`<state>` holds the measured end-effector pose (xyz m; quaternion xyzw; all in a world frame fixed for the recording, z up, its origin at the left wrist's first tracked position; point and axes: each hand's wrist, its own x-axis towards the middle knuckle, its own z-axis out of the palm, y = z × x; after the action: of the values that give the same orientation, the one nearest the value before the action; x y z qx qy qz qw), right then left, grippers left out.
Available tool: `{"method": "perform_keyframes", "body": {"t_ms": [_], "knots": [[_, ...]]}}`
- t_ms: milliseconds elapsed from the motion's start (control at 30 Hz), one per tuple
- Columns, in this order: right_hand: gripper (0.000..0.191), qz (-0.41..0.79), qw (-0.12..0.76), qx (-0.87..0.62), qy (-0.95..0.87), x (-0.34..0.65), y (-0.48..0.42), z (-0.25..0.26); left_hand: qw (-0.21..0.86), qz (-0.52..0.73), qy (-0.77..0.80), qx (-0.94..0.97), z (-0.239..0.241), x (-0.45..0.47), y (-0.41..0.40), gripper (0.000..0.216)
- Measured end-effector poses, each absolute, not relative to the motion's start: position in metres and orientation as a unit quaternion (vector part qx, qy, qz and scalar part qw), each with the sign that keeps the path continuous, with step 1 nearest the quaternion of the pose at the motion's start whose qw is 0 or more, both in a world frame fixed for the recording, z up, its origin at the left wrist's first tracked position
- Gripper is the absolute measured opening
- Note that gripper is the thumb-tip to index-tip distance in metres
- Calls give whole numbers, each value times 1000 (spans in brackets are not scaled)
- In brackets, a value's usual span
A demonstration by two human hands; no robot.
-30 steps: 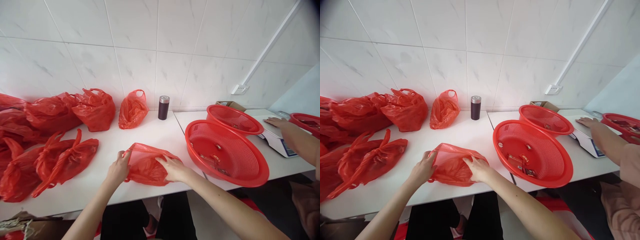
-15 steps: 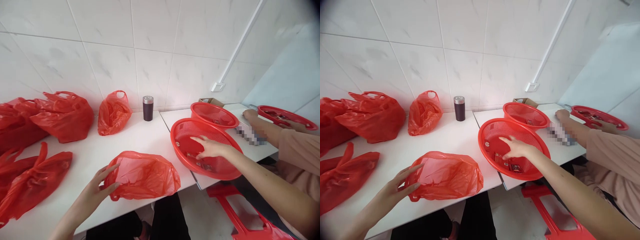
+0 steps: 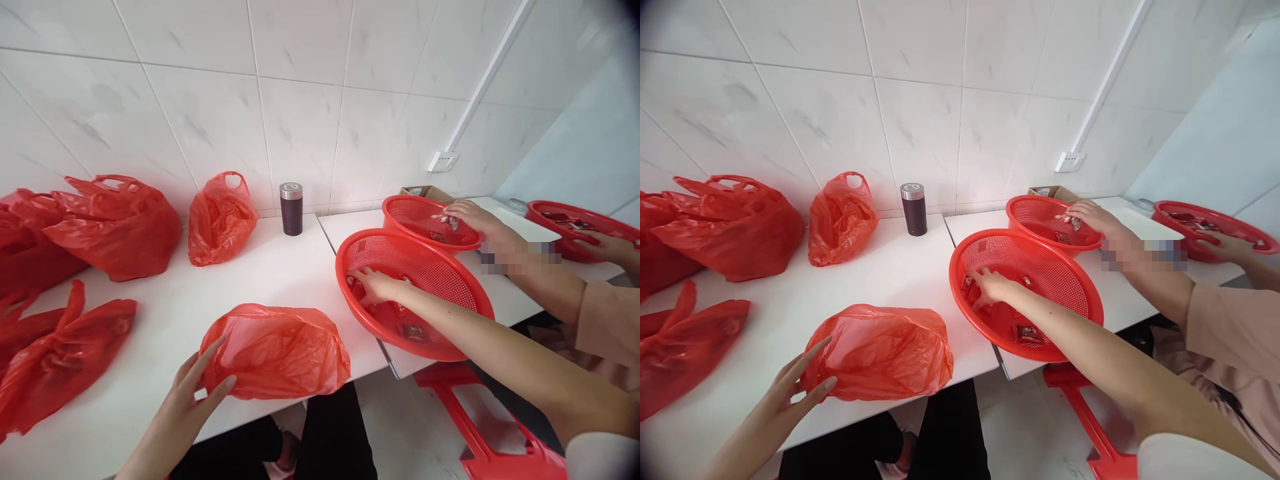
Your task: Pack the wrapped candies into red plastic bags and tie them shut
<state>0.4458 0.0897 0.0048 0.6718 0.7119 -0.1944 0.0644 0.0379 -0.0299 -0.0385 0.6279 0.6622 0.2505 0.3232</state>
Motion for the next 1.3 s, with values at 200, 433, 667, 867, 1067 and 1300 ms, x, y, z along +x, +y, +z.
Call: {"method": "perform_keyframes", "body": {"t_ms": [200, 433, 667, 867, 1067, 1300], "knots": [[32, -239, -6, 689, 684, 431, 102, 13, 414, 310, 637, 572, -39, 49, -28, 67], [35, -283, -116, 696, 650, 434, 95, 45, 514, 348, 603, 501, -19, 64, -33, 73], [17, -388, -255, 565, 682, 406, 61, 108, 530, 364, 597, 480, -10, 75, -32, 84], [23, -343, -18, 488, 803, 309, 23, 74, 528, 364, 582, 501, -9, 87, -29, 81], [65, -335, -21, 466, 819, 300, 35, 52, 458, 373, 579, 562, -15, 80, -34, 66], [46, -299, -134, 593, 736, 412, 63, 70, 431, 360, 554, 615, -20, 66, -46, 56]]}}
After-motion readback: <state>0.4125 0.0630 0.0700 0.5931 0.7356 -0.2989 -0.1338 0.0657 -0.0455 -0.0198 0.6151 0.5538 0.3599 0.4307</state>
